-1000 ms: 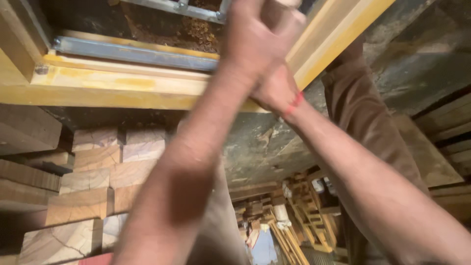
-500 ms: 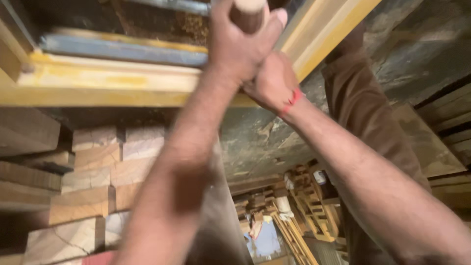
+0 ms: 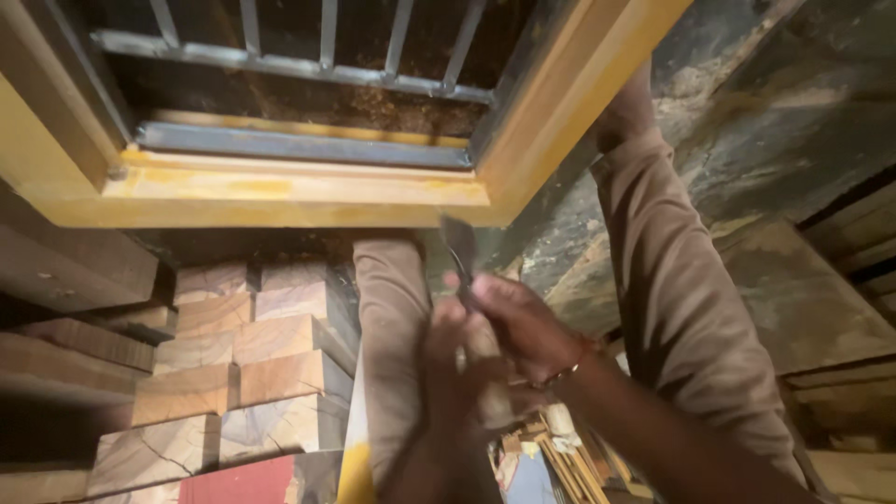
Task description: The person uses a chisel to carve and smooth the edges of a yellow-painted wooden frame with a metal grate. They repeatedly scrape along the frame's corners and edges, occasionally adjusting their grip and position.
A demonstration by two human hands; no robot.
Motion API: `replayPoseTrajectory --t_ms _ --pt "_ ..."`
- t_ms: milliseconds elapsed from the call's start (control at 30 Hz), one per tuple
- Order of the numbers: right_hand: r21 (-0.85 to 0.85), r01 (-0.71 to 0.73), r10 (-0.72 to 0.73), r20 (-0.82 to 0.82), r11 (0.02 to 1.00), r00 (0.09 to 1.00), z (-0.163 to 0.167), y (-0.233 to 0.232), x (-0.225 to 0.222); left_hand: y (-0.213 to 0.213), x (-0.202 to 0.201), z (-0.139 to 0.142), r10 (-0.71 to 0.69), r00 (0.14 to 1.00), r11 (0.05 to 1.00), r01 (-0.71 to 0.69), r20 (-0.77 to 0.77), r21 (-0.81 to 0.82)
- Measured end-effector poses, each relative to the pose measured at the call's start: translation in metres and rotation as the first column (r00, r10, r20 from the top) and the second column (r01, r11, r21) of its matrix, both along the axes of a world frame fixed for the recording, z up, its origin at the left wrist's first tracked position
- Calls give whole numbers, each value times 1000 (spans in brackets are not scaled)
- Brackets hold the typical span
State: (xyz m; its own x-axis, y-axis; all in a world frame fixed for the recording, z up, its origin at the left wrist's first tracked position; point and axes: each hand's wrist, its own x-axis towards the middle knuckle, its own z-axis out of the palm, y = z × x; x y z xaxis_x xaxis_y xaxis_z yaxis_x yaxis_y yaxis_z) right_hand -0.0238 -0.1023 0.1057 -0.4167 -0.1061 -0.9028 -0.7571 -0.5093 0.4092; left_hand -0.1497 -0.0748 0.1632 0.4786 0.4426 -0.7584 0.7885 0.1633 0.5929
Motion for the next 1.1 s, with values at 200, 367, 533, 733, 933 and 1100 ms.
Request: replayPoseTrajectory --t_ms 200,367,533,733,933,1100 --pt "70 -463 449 150 884 881 -6 6 -1 -15 -34 -4 258 927 950 -295 -273 -103" --pt "31 -402 400 52 915 915 -8 17 11 7 -15 -105 661 406 85 -876 -631 -474" --pt "-57 -255 256 19 965 966 6 28 14 4 32 -152 433 381 27 -911 -817 -411" --pt "-126 -511 522 77 850 849 24 40 27 -23 44 -154 591 302 48 -939 -748 -341" --pt "-131 -563 567 -2 816 823 2 44 33 -45 43 -179 590 205 -40 -958 -781 -282" --pt "-64 -591 591 185 804 785 0 49 1 -43 20 -201 549 317 46 -935 -773 -351"
